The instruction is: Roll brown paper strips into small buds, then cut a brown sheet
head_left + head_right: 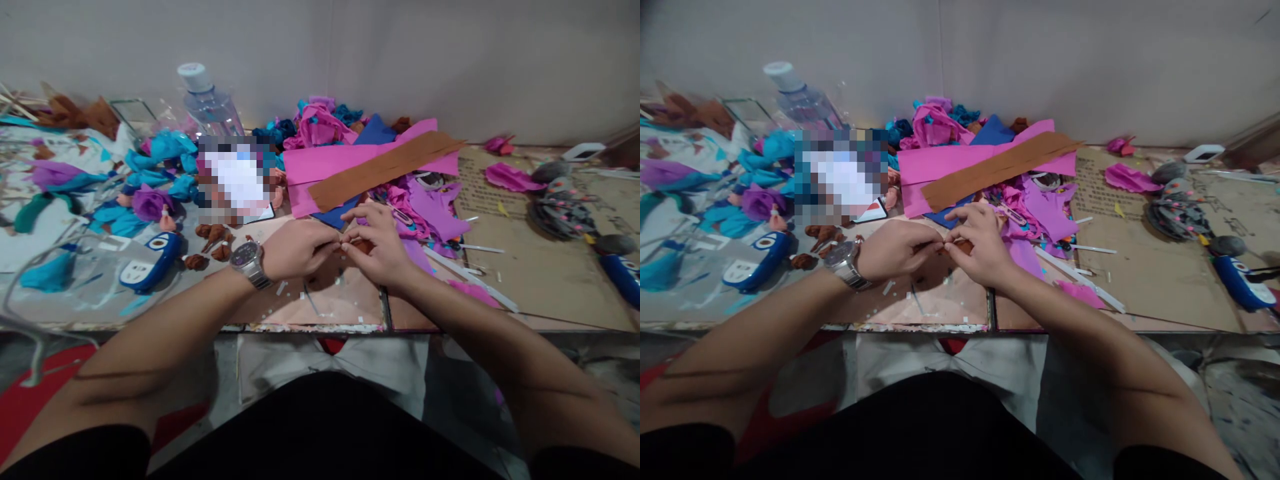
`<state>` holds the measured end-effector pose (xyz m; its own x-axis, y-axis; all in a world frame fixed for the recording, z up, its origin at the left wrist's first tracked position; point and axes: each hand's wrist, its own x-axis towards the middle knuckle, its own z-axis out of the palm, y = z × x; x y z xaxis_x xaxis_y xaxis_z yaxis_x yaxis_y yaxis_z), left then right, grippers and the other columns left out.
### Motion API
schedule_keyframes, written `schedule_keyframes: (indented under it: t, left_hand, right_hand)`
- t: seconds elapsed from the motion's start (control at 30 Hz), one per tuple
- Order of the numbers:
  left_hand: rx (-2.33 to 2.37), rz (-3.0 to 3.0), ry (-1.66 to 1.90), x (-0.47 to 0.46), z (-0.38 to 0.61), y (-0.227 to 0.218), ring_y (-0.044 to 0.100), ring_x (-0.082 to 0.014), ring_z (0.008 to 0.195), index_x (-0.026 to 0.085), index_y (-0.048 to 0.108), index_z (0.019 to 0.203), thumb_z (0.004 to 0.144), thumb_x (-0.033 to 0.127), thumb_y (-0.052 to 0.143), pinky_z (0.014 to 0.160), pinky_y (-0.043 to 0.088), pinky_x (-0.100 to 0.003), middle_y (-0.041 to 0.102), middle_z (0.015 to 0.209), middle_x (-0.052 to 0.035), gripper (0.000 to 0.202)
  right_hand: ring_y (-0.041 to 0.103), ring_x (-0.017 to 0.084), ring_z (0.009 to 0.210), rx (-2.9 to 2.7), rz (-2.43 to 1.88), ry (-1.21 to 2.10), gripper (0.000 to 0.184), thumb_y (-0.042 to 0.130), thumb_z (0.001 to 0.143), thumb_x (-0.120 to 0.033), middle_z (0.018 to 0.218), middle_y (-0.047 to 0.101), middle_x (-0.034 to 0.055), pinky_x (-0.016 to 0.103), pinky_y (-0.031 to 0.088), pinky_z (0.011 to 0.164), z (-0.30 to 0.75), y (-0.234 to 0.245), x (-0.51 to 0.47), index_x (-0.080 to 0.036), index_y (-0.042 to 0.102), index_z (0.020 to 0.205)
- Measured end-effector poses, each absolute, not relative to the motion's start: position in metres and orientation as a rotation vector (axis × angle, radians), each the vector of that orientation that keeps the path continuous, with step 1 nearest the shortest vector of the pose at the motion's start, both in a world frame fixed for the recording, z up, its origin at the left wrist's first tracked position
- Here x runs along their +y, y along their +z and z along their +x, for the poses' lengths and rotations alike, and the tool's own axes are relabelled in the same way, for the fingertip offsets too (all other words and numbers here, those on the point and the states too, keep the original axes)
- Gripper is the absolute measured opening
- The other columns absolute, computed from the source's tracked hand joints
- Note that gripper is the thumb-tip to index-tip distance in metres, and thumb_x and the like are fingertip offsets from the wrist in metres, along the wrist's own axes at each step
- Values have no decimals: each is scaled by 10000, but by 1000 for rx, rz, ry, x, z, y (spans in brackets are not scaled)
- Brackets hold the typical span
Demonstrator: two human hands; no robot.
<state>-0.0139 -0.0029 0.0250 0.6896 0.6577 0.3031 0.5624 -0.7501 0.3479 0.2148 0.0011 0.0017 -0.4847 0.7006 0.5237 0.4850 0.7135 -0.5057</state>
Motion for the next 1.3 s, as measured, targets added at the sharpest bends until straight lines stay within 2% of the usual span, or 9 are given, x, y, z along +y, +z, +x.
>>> schedule_keyframes:
  t: [0.13,0.3,0.57,0.73,0.87,1.0,1.3]
  left_hand:
    - [953,2775,598,-2,-14,21,687,-208,828,173,732,940,1026,230,496,734,425,-328,781,929,-71,259]
    - [990,2729,594,-3,-13,22,694,-207,842,181,743,967,1044,273,514,736,424,-320,785,931,-65,259]
    - [1026,2522,564,0,-16,26,709,-189,862,191,779,1006,1037,308,544,755,445,-285,799,976,-61,265]
    - [957,2464,594,-1,-15,28,681,-163,802,183,778,964,1043,350,550,735,428,-269,786,904,-39,293]
    - [897,2320,544,-1,-17,35,637,-128,732,158,750,888,1014,302,566,705,420,-244,758,850,-17,266]
    - [830,2190,475,4,-21,39,638,-137,757,140,728,851,987,280,559,719,440,-236,743,866,-27,258]
    - [832,2215,387,9,-24,40,483,-93,584,144,611,683,938,365,658,599,356,-229,587,645,22,341]
  right_hand:
    - [485,323,1322,-2192,-896,404,58,692,886,-199,1287,682,50,584,344,1161,215,-1,3,-256,697,877]
    - [468,323,1346,-2219,-908,428,69,667,876,-177,1310,659,66,579,335,1177,214,1,2,-244,662,861]
    - [500,316,1304,-2194,-899,383,14,717,913,-264,1286,672,62,568,345,1159,216,5,2,-258,729,909]
    - [499,318,1299,-2213,-864,366,50,689,928,-248,1278,680,57,572,350,1155,216,3,3,-258,716,887]
    - [504,315,1293,-2225,-829,375,59,660,935,-232,1268,677,64,575,352,1163,215,3,3,-254,674,882]
    - [514,313,1286,-2239,-821,373,52,647,945,-238,1264,670,68,577,345,1165,216,2,3,-252,660,897]
    - [547,291,1218,-2235,-828,363,46,636,954,-231,1230,669,73,509,383,1075,216,2,4,-236,645,910]
